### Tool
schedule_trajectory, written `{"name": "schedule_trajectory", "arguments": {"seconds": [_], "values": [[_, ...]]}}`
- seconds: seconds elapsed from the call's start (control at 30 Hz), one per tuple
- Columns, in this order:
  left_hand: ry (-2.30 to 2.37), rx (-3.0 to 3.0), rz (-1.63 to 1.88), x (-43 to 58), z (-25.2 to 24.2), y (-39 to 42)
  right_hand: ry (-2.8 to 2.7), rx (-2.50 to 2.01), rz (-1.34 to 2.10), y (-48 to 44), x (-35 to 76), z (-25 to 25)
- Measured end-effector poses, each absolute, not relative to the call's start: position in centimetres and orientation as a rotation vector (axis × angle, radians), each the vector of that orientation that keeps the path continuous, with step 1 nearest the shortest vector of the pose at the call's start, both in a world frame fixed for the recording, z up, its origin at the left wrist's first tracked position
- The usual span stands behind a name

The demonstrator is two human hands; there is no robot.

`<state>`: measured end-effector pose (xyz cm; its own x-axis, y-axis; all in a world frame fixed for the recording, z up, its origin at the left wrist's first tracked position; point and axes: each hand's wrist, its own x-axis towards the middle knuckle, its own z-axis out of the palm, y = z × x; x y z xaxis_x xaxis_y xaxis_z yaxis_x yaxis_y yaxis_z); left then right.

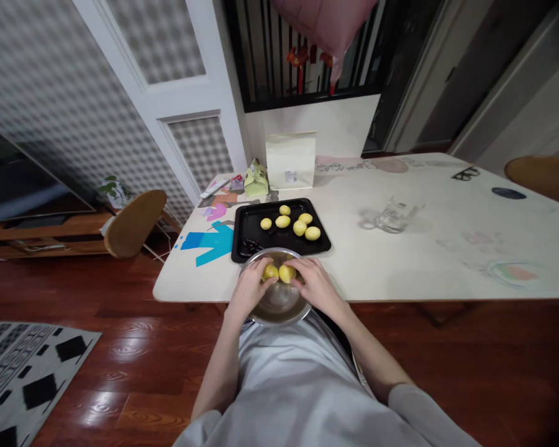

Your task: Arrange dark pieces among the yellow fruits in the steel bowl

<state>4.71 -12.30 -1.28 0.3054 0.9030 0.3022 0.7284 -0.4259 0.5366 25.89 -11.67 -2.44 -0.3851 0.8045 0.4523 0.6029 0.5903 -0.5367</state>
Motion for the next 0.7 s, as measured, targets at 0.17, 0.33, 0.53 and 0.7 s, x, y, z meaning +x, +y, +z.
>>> {"name": "schedule_trajectory", "arguments": {"seconds": [0.17, 0.33, 0.53, 0.7], "values": [[1.507, 2.315, 0.913, 4.93, -1.27, -12.22, -2.015, -1.129, 0.36, -11.65, 25.45, -2.81], [1.471, 2.414, 0.935, 5.12, -0.88, -12.26, -2.041, -1.136, 0.311, -11.74, 25.4, -2.33], [1.432, 2.453, 0.897, 5.0, -0.95, -12.15, -2.043, -1.169, 0.277, -11.81, 25.36, -2.07], [1.402, 2.486, 0.853, 5.08, -0.79, -12.27, -2.057, -1.136, 0.298, -11.75, 25.63, -2.21]]}}
